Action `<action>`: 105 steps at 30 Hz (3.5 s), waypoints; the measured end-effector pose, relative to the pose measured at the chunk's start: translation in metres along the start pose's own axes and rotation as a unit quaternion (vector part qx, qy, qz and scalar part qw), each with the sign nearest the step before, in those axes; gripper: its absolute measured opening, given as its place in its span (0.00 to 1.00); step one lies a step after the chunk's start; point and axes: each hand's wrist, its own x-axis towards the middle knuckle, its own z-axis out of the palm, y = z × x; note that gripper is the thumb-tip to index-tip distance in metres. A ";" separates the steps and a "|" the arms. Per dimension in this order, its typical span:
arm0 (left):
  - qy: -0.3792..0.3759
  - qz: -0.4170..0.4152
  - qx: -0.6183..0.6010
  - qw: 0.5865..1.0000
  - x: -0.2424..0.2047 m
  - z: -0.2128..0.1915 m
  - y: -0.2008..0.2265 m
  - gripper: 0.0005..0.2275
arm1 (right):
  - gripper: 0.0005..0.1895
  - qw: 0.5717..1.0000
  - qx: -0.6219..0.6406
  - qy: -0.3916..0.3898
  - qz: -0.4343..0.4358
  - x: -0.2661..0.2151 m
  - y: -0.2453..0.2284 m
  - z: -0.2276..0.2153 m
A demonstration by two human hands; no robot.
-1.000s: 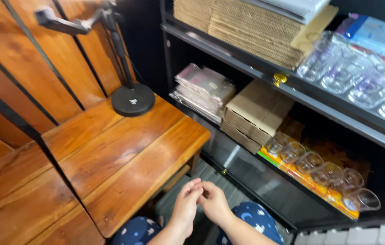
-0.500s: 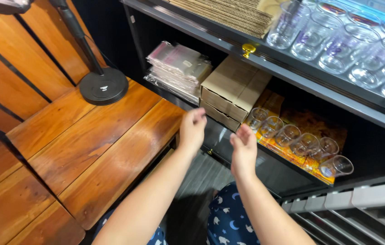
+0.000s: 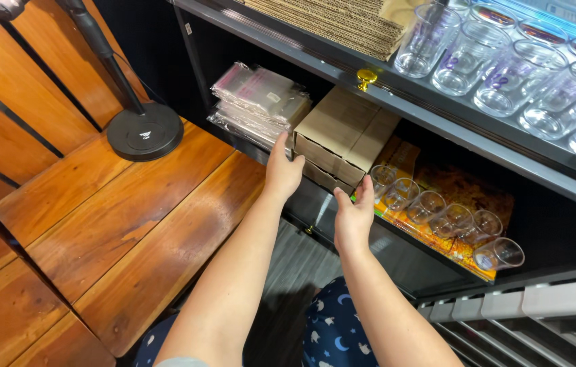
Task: The person takes cardboard boxes and plastic-wrapped packages from a shelf and places them on a wooden bench. They continue to remove more plastic-wrapped packages from the shelf and arrange them on the bench.
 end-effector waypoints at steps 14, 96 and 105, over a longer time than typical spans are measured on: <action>-0.052 0.017 -0.041 0.998 0.004 -0.005 -0.006 0.32 | 0.45 0.999 -0.028 0.005 -0.025 -0.003 0.004 0.009; 0.433 -0.208 0.057 0.875 -0.208 -0.321 -0.149 0.33 | 0.40 0.873 -0.031 -0.487 -0.027 -0.177 0.173 0.296; 0.439 -0.229 0.074 0.866 -0.201 -0.317 -0.169 0.37 | 0.46 0.848 -0.090 -0.522 0.004 -0.185 0.149 0.281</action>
